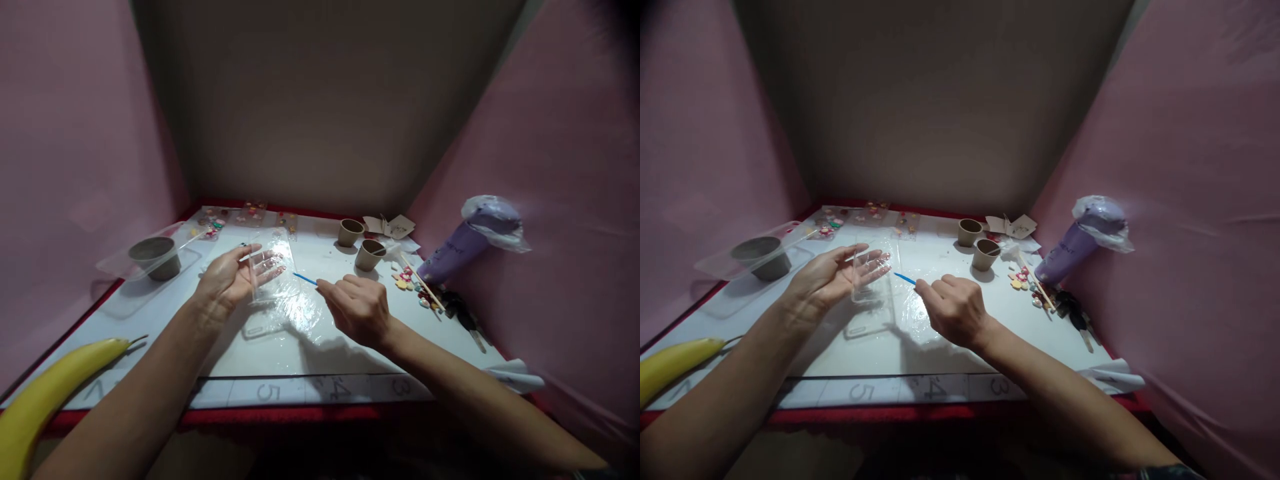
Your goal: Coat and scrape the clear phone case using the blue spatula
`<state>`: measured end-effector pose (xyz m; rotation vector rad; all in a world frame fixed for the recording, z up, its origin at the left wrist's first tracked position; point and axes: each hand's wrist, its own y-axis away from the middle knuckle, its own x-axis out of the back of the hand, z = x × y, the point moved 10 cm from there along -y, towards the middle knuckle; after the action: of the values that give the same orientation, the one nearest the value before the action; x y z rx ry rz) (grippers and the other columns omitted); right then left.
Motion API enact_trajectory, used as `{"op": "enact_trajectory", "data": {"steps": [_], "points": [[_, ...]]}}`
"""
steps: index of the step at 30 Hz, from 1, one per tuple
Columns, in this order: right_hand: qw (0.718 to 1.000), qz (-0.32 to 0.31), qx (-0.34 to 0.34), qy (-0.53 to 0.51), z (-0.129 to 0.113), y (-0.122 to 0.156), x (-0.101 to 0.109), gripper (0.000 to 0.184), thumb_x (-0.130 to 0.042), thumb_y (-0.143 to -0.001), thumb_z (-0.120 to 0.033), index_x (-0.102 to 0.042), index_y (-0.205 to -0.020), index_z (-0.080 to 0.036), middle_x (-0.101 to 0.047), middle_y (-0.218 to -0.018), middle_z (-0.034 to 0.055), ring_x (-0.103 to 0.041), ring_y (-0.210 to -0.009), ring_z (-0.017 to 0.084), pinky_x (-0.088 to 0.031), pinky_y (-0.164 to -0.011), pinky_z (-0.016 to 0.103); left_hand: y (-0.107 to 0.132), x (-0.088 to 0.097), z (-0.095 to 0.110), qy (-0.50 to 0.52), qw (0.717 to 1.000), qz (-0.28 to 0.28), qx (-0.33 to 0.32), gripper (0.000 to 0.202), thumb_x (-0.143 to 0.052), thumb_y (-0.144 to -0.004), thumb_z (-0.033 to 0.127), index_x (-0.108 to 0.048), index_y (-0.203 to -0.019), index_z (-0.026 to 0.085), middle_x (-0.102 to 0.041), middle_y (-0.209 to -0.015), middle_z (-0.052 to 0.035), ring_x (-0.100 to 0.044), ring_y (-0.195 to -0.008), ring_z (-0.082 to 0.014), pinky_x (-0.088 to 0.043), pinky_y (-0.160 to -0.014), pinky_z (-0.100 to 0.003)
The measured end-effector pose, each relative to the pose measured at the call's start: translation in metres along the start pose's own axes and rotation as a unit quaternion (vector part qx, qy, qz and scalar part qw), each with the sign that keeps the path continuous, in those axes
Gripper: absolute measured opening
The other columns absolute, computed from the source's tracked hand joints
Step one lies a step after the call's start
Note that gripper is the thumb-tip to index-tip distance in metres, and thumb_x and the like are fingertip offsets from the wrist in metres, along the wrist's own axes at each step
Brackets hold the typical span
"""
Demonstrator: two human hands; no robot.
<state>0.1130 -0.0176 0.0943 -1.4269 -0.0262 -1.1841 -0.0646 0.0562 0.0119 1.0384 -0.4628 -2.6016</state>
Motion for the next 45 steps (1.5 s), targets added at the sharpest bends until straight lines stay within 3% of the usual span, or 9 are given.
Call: {"op": "enact_trajectory", "data": {"steps": [2, 4, 8, 24, 26, 29, 33, 41, 45], "points": [[0.986, -0.069, -0.121, -0.088, 0.017, 0.009, -0.014, 0.021, -0.051, -0.091, -0.017, -0.069, -0.082, -0.014, -0.060, -0.056, 0.0006, -0.047, -0.051, 0.011, -0.026, -0.053, 0.027, -0.001, 0.001, 0.003, 0.005, 1.000, 0.008, -0.010, 0.013, -0.046, -0.081, 0.003, -0.054, -0.082, 0.014, -0.067, -0.090, -0.0151, -0.070, -0.079, -0.0260, -0.060, -0.069, -0.046], [0.940, -0.169, -0.235, -0.181, 0.029, 0.024, -0.037, 0.020, -0.053, -0.088, -0.018, -0.069, -0.077, -0.016, -0.062, -0.058, 0.0006, -0.049, -0.051, 0.010, -0.029, -0.054, 0.025, -0.001, 0.002, 0.005, 0.012, 1.000, 0.013, -0.016, 0.014, -0.045, -0.081, 0.003, -0.053, -0.082, 0.014, -0.067, -0.089, -0.0151, -0.070, -0.080, -0.0261, -0.060, -0.070, -0.046], [0.849, -0.267, -0.347, -0.296, 0.032, 0.045, -0.065, 0.019, -0.054, -0.083, -0.017, -0.068, -0.069, -0.017, -0.063, -0.060, -0.0002, -0.051, -0.056, 0.011, -0.033, -0.056, 0.023, -0.001, 0.004, 0.006, 0.020, 0.999, 0.027, -0.017, 0.015, -0.045, -0.080, 0.003, -0.053, -0.082, 0.015, -0.067, -0.089, -0.0136, -0.071, -0.084, -0.0260, -0.060, -0.076, -0.047], [0.720, -0.336, -0.409, -0.448, -0.001, 0.066, -0.080, 0.014, -0.058, -0.074, -0.021, -0.068, -0.065, -0.014, -0.052, -0.056, -0.0025, -0.042, -0.054, 0.009, -0.030, -0.049, 0.021, -0.004, 0.005, 0.007, 0.013, 1.000, 0.018, -0.018, 0.014, -0.044, -0.083, 0.004, -0.053, -0.080, 0.014, -0.067, -0.091, -0.0142, -0.070, -0.088, -0.0274, -0.060, -0.075, -0.044], [0.722, -0.319, -0.430, -0.438, 0.011, 0.068, -0.080, 0.016, -0.058, -0.075, -0.023, -0.068, -0.066, -0.014, -0.051, -0.055, -0.0023, -0.042, -0.053, 0.009, -0.030, -0.048, 0.021, -0.004, 0.004, 0.007, 0.014, 1.000, 0.017, -0.015, 0.014, -0.045, -0.082, 0.004, -0.053, -0.080, 0.015, -0.067, -0.091, -0.0134, -0.070, -0.088, -0.0272, -0.060, -0.075, -0.044], [0.763, -0.288, -0.432, -0.386, 0.029, 0.065, -0.075, 0.020, -0.055, -0.077, -0.020, -0.066, -0.062, -0.014, -0.053, -0.055, -0.0013, -0.044, -0.054, 0.010, -0.030, -0.049, 0.021, -0.003, 0.004, 0.007, 0.013, 1.000, 0.020, -0.014, 0.014, -0.045, -0.081, 0.003, -0.053, -0.080, 0.015, -0.067, -0.088, -0.0125, -0.070, -0.085, -0.0258, -0.060, -0.074, -0.043], [0.790, -0.291, -0.393, -0.371, 0.020, 0.060, -0.071, 0.020, -0.052, -0.077, -0.014, -0.068, -0.064, -0.015, -0.059, -0.058, -0.0002, -0.048, -0.056, 0.011, -0.034, -0.053, 0.022, -0.003, 0.005, 0.008, 0.012, 0.999, 0.025, -0.019, 0.015, -0.045, -0.080, 0.002, -0.053, -0.081, 0.015, -0.067, -0.088, -0.0131, -0.070, -0.084, -0.0258, -0.060, -0.073, -0.043], [0.766, -0.330, -0.379, -0.401, -0.014, 0.060, -0.069, 0.019, -0.052, -0.074, -0.012, -0.070, -0.066, -0.015, -0.060, -0.059, -0.0001, -0.050, -0.058, 0.011, -0.035, -0.055, 0.022, -0.006, 0.006, 0.009, 0.001, 0.999, 0.020, -0.024, 0.014, -0.044, -0.080, 0.003, -0.053, -0.080, 0.014, -0.066, -0.094, -0.0145, -0.070, -0.088, -0.0264, -0.060, -0.072, -0.043], [0.736, -0.345, -0.390, -0.433, -0.021, 0.064, -0.071, 0.015, -0.054, -0.073, -0.014, -0.065, -0.063, -0.015, -0.056, -0.059, -0.0017, -0.047, -0.057, 0.010, -0.033, -0.052, 0.021, -0.007, 0.007, 0.010, 0.014, 0.999, 0.019, -0.023, 0.014, -0.044, -0.080, 0.003, -0.053, -0.079, 0.014, -0.067, -0.092, -0.0135, -0.070, -0.087, -0.0267, -0.060, -0.072, -0.043]]}}
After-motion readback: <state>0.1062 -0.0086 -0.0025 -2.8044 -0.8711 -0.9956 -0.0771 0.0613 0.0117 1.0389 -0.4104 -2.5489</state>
